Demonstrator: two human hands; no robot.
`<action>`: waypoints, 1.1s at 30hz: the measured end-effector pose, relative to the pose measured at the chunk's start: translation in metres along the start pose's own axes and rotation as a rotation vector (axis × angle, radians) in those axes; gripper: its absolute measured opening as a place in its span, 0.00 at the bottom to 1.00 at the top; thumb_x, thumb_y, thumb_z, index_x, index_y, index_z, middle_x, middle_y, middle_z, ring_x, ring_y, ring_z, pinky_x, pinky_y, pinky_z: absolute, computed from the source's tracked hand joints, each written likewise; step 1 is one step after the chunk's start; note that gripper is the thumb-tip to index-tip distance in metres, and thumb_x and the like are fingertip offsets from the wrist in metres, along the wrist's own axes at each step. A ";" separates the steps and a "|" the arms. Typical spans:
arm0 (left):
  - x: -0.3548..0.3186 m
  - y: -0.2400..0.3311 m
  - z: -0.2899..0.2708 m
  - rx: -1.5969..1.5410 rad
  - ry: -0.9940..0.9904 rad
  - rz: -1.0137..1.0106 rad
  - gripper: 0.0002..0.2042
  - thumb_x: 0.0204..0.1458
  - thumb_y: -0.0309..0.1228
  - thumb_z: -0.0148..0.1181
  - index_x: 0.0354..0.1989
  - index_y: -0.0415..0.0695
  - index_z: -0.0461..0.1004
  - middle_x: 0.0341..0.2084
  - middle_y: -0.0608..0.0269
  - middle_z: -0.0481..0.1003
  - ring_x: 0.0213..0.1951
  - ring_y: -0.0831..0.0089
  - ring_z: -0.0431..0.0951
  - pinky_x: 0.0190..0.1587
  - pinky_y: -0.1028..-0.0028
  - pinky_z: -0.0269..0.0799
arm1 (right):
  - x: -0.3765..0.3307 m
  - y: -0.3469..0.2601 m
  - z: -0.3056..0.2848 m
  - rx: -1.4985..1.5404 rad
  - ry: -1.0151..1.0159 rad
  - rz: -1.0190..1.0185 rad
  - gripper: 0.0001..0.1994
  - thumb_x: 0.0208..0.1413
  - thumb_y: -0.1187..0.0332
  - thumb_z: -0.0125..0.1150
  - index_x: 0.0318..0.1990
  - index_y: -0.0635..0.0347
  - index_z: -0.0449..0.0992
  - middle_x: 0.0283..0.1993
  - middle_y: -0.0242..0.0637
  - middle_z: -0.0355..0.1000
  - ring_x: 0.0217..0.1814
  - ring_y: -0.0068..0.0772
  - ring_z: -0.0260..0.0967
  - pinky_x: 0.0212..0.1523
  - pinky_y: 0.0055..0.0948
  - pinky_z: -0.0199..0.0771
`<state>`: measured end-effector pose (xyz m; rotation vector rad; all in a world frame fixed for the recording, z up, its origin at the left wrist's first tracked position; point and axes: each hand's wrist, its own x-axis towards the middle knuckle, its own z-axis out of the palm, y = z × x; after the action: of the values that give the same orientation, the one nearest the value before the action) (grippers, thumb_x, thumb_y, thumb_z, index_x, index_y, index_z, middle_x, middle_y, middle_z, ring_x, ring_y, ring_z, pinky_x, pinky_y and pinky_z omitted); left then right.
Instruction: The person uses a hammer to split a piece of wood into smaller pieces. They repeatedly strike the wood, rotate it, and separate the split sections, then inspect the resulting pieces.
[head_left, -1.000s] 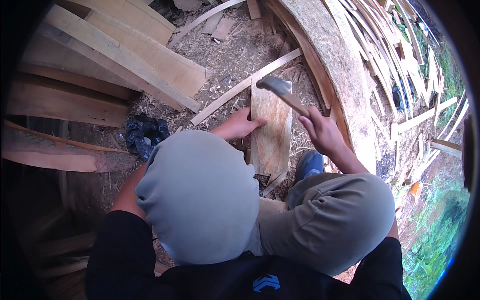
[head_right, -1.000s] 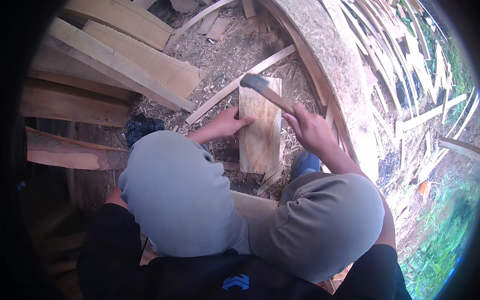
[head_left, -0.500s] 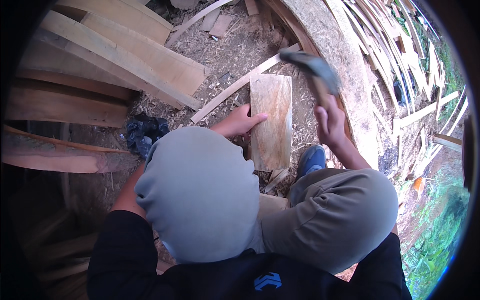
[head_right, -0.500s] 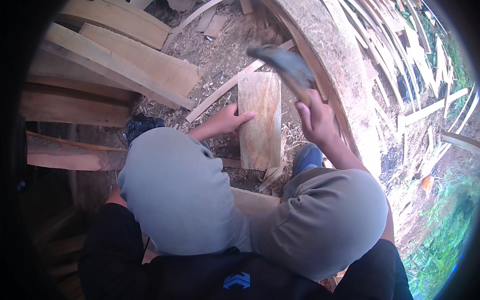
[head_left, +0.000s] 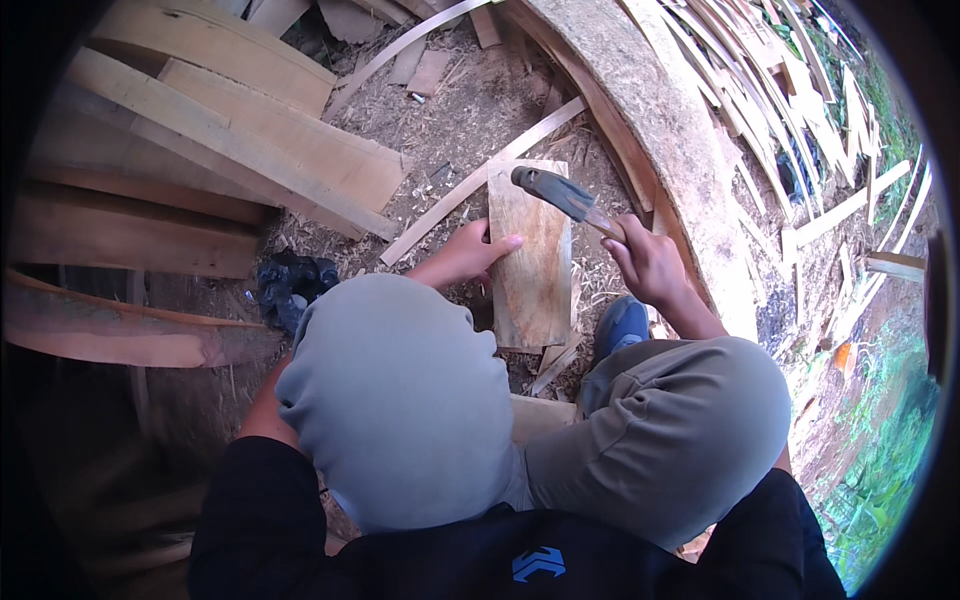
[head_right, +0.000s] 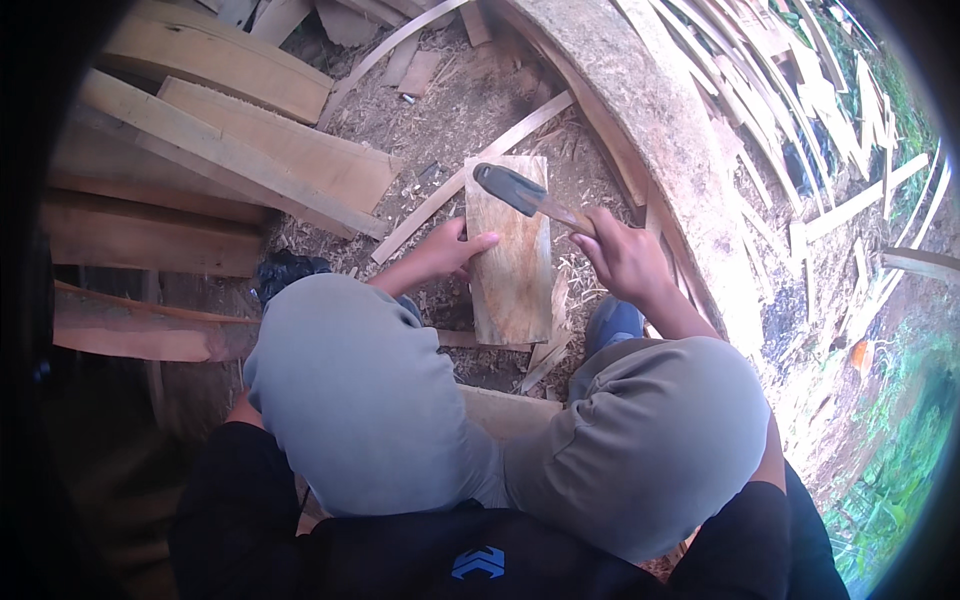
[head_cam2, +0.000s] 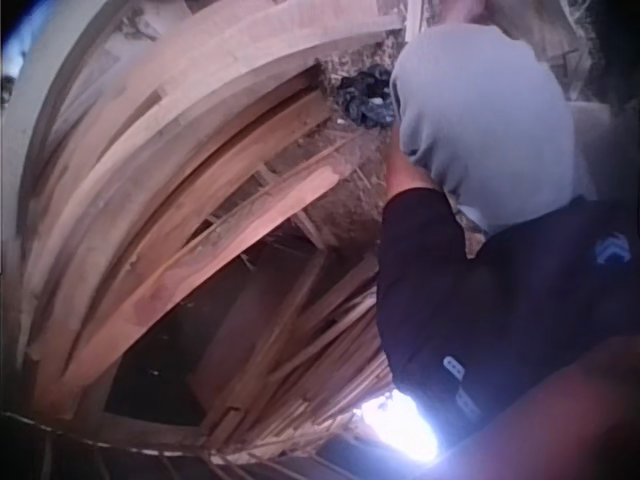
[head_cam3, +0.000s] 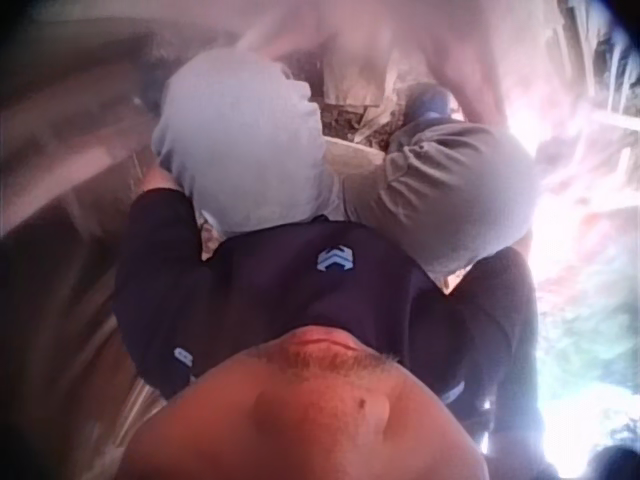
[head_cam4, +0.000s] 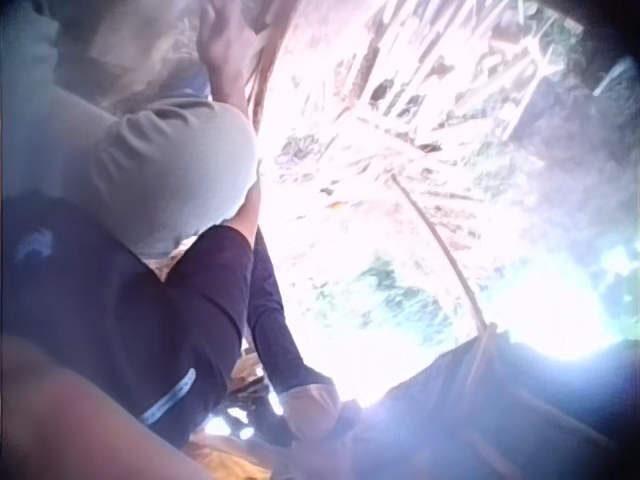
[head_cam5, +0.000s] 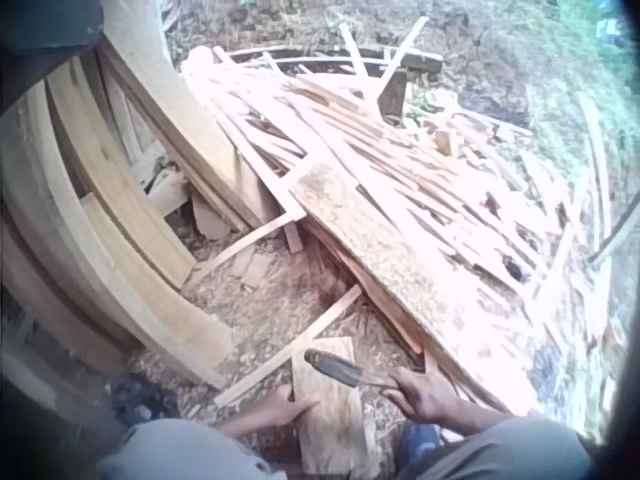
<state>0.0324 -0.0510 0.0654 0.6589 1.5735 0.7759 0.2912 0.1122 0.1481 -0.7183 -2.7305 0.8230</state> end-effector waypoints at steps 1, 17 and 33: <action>0.001 -0.002 -0.004 0.020 -0.006 0.019 0.30 0.61 0.49 0.64 0.62 0.37 0.70 0.46 0.50 0.81 0.41 0.64 0.85 0.34 0.64 0.85 | -0.002 0.001 -0.001 0.010 0.016 0.002 0.13 0.71 0.58 0.56 0.50 0.58 0.71 0.31 0.54 0.75 0.33 0.65 0.76 0.34 0.54 0.73; -0.062 0.008 -0.135 -0.463 0.272 0.371 0.25 0.73 0.45 0.43 0.66 0.35 0.65 0.57 0.51 0.76 0.55 0.66 0.79 0.59 0.65 0.75 | 0.027 0.057 0.036 0.228 0.136 0.249 0.34 0.46 0.54 0.82 0.52 0.66 0.71 0.42 0.50 0.76 0.43 0.47 0.77 0.47 0.46 0.77; -0.042 -0.027 -0.108 -0.165 0.410 0.289 0.24 0.73 0.45 0.47 0.62 0.33 0.69 0.55 0.55 0.76 0.58 0.71 0.74 0.63 0.71 0.66 | 0.099 0.042 0.093 0.428 -0.091 0.107 0.38 0.39 0.59 0.85 0.56 0.65 0.69 0.56 0.45 0.78 0.57 0.43 0.79 0.59 0.37 0.77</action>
<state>-0.0688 -0.1125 0.0783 0.6396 1.7767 1.3073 0.1923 0.1494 0.0531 -0.7485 -2.4728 1.4360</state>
